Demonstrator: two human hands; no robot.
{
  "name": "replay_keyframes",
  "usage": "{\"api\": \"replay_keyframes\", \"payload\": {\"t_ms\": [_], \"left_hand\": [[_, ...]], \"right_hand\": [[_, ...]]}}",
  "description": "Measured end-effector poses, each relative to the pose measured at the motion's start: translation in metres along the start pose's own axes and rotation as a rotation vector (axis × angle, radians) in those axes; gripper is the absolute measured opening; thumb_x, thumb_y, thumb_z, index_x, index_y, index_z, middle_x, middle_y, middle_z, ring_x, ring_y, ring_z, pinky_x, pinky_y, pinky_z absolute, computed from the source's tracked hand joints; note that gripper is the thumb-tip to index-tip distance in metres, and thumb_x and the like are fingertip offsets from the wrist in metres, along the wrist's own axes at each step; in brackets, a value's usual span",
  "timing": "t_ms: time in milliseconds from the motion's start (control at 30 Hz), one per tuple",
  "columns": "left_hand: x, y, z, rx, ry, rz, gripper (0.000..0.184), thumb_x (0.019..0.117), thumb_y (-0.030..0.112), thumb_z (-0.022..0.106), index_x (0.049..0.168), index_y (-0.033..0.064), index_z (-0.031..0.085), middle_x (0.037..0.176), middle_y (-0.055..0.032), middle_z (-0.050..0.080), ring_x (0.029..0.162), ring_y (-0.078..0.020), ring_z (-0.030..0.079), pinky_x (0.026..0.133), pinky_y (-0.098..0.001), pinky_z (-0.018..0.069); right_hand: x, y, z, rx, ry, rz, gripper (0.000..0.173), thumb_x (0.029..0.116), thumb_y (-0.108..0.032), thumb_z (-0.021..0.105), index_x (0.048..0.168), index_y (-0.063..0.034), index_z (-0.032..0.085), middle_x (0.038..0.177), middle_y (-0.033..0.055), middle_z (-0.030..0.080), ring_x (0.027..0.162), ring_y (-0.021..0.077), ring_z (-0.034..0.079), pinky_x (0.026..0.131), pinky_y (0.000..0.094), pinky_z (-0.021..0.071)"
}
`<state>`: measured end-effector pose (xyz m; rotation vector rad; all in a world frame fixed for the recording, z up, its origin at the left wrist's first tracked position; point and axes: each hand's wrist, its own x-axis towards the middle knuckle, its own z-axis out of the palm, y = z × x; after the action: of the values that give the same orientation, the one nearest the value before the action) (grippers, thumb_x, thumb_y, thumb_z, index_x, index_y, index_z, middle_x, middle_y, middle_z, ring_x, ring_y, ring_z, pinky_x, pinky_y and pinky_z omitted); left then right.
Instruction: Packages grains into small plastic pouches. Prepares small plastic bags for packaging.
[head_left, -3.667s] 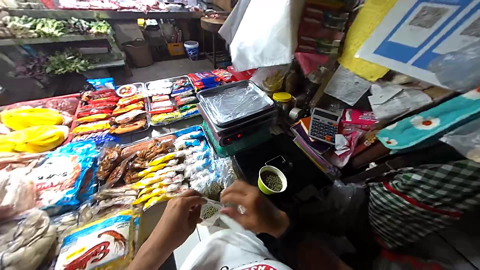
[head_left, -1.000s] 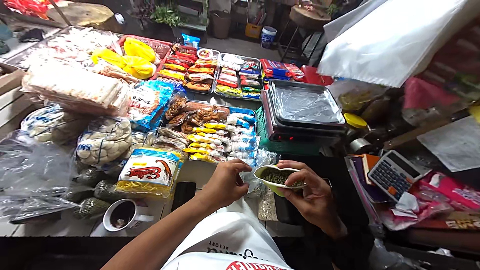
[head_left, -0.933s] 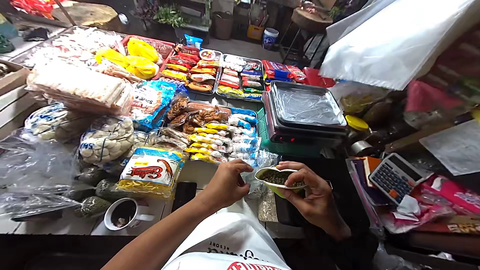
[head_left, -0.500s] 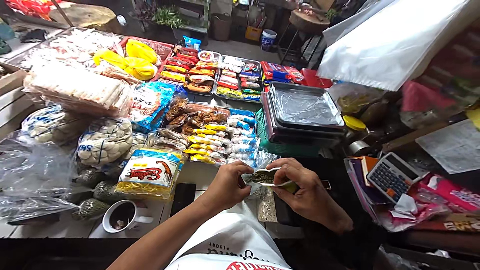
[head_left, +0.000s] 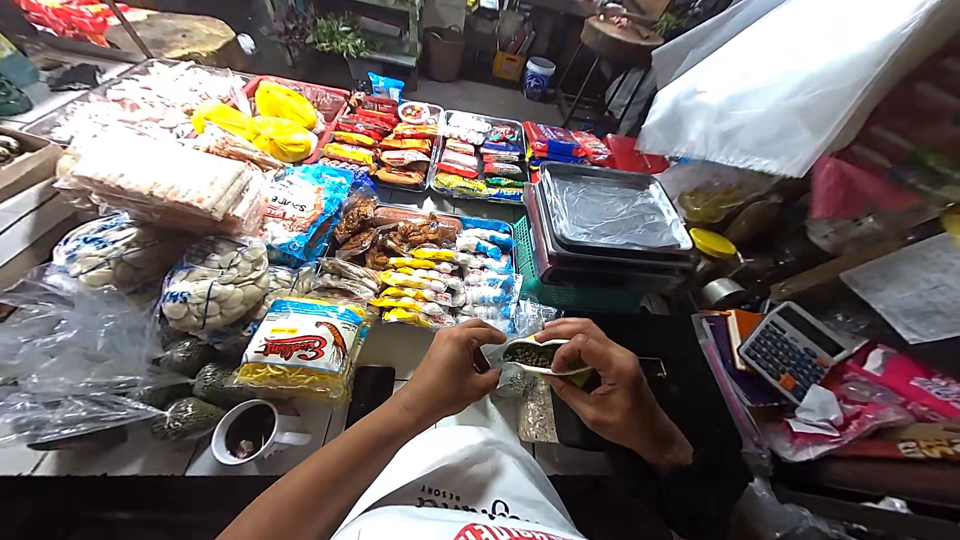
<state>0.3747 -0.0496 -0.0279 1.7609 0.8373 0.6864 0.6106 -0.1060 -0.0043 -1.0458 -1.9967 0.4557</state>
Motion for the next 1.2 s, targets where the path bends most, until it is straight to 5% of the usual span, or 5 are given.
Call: {"api": "replay_keyframes", "payload": {"t_ms": [467, 800, 933, 1067, 1200], "left_hand": [[-0.001, -0.002, -0.003, -0.008, 0.007, 0.003, 0.034, 0.083, 0.004, 0.076, 0.116, -0.0005, 0.072, 0.117, -0.012, 0.068, 0.074, -0.0066, 0.069, 0.068, -0.0194, 0.0598], [0.0, -0.016, -0.011, -0.044, 0.049, 0.077, 0.048, 0.0802, 0.023, 0.087, 0.119, 0.0002, 0.071, 0.119, -0.0096, 0.068, 0.077, -0.0053, 0.07, 0.066, -0.0195, 0.0611], [0.0, -0.018, 0.007, 0.343, -0.068, 0.134, 0.07, 0.0642, 0.04, 0.096, 0.121, 0.0066, 0.073, 0.139, -0.023, 0.059, 0.089, -0.0306, 0.071, 0.073, -0.0485, 0.0601], [0.017, -0.037, 0.021, 0.427, -0.085, 0.264, 0.005, 0.0779, 0.0, 0.074, 0.08, -0.0025, 0.071, 0.08, -0.0175, 0.069, 0.073, -0.0308, 0.069, 0.07, -0.0468, 0.0571], [0.059, 0.012, -0.003, 0.409, -0.129, 0.395, 0.013, 0.0842, 0.008, 0.072, 0.076, -0.0011, 0.067, 0.073, -0.0117, 0.067, 0.067, -0.0223, 0.066, 0.065, -0.041, 0.055]], "right_hand": [[-0.002, 0.005, 0.004, 0.067, 0.032, 0.069, 0.011, 0.0871, -0.009, 0.075, 0.091, -0.0057, 0.064, 0.115, 0.0129, 0.071, 0.12, 0.0212, 0.064, 0.104, 0.0353, 0.0528], [-0.052, 0.052, 0.047, 0.966, 0.421, 0.245, 0.019, 0.0861, -0.002, 0.077, 0.099, -0.0133, 0.07, 0.13, 0.0127, 0.068, 0.121, 0.023, 0.066, 0.095, 0.0373, 0.0588], [-0.077, 0.049, 0.051, 1.025, 0.594, 0.25, 0.017, 0.0857, -0.007, 0.079, 0.099, -0.0143, 0.071, 0.133, 0.0128, 0.067, 0.122, 0.0228, 0.066, 0.095, 0.037, 0.0589], [-0.11, 0.044, 0.026, 0.645, 0.75, 0.271, 0.019, 0.0822, -0.011, 0.082, 0.096, -0.0206, 0.072, 0.129, 0.0039, 0.07, 0.123, 0.0173, 0.065, 0.096, 0.0313, 0.0582], [-0.152, 0.053, 0.011, 0.126, 0.86, 0.351, 0.019, 0.0817, -0.015, 0.083, 0.09, -0.0199, 0.066, 0.13, -0.0025, 0.069, 0.122, 0.0118, 0.064, 0.098, 0.0274, 0.0568]]}}
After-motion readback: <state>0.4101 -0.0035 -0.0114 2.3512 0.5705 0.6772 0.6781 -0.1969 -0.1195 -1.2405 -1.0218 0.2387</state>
